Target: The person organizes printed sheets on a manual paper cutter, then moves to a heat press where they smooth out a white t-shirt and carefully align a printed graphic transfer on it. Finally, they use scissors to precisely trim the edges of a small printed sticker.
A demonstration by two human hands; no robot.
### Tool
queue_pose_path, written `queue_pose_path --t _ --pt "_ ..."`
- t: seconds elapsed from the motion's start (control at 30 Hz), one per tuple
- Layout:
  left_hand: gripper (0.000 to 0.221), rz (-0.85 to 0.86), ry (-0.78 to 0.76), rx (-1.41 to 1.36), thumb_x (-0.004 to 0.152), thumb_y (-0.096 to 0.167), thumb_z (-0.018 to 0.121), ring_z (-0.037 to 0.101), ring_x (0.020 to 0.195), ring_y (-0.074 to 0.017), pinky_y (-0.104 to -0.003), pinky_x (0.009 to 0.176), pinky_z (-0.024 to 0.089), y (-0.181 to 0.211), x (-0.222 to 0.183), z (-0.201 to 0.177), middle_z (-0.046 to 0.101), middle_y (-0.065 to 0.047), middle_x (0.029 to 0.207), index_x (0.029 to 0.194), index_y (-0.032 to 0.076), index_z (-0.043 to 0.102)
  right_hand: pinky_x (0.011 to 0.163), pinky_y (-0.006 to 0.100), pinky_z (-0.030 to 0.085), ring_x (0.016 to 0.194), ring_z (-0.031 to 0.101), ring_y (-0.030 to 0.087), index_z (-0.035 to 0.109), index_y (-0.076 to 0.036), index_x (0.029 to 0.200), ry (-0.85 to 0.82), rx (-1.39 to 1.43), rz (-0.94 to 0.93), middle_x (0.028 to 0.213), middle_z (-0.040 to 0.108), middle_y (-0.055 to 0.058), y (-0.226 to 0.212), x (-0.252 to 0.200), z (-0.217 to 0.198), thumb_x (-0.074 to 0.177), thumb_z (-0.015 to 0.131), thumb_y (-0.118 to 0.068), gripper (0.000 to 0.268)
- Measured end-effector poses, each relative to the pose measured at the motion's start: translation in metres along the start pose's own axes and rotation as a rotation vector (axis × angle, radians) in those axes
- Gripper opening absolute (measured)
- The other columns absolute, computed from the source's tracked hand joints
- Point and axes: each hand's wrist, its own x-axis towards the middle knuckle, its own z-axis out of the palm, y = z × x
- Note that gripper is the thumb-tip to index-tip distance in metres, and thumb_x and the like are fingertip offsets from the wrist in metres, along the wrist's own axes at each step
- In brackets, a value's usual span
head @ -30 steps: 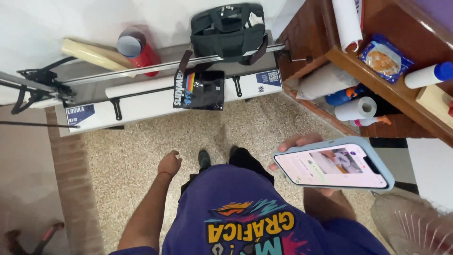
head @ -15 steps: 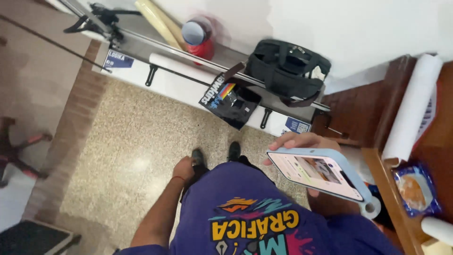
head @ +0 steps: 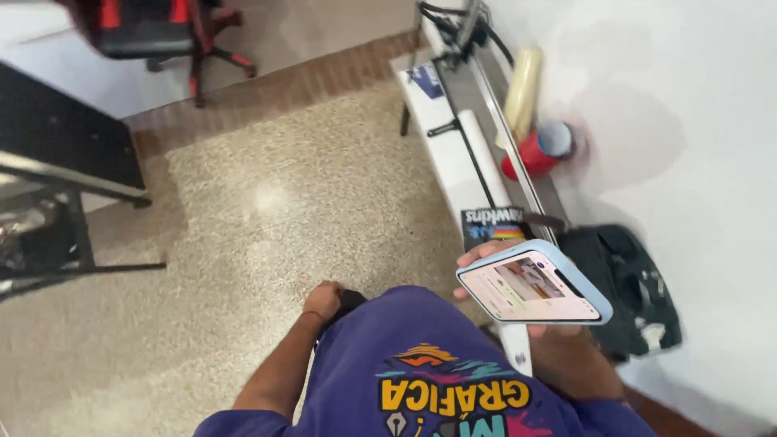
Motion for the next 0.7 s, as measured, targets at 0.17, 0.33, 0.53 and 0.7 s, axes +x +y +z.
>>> queue_pose_path --t 0.17,0.33,0.53,0.7 --pt "0.032 -0.202 0.009 -0.106 0.102 0.025 0.055 0.08 0.121 -0.0377 -0.05 0.109 0.066 -0.084 -0.046 0.013 0.079 -0.014 0.116 0.11 0.022 0.086 0.119 0.067 0.053 0.155 0.053 0.053 0.036 0.003 0.175 -0.26 0.141 0.127 0.175 0.045 0.034 0.084 0.115 0.005 0.104 0.097 -0.017 0.096" --pt "0.032 -0.387 0.072 -0.189 0.102 0.031 0.055 0.081 0.119 -0.035 -0.048 0.106 0.067 -0.188 -0.094 -0.008 0.078 -0.01 0.112 0.099 0.028 0.087 0.096 0.092 0.058 0.148 0.049 0.072 0.037 -0.002 0.171 -0.293 0.239 0.082 0.17 0.051 0.035 0.189 0.225 -0.013 0.106 0.087 -0.039 0.09" --pt "0.022 -0.655 0.258 -0.284 0.096 0.02 0.066 0.083 0.111 -0.0315 -0.046 0.103 0.07 -0.296 -0.144 -0.041 0.076 -0.005 0.105 0.099 0.028 0.086 0.097 0.085 0.063 0.153 0.044 0.073 0.036 -0.002 0.167 -0.325 0.246 0.178 0.172 0.052 0.029 0.287 0.344 -0.006 0.103 0.087 -0.046 0.093" --pt "0.032 -0.767 0.458 -0.475 0.091 0.011 0.066 0.081 0.115 -0.0338 -0.049 0.104 0.069 -0.342 -0.127 -0.056 0.075 -0.008 0.109 0.118 0.022 0.08 0.099 0.082 0.064 0.151 0.047 0.072 0.035 0.009 0.163 -0.437 0.251 0.288 0.163 0.057 0.039 0.345 0.445 0.005 0.1 0.087 -0.047 0.099"
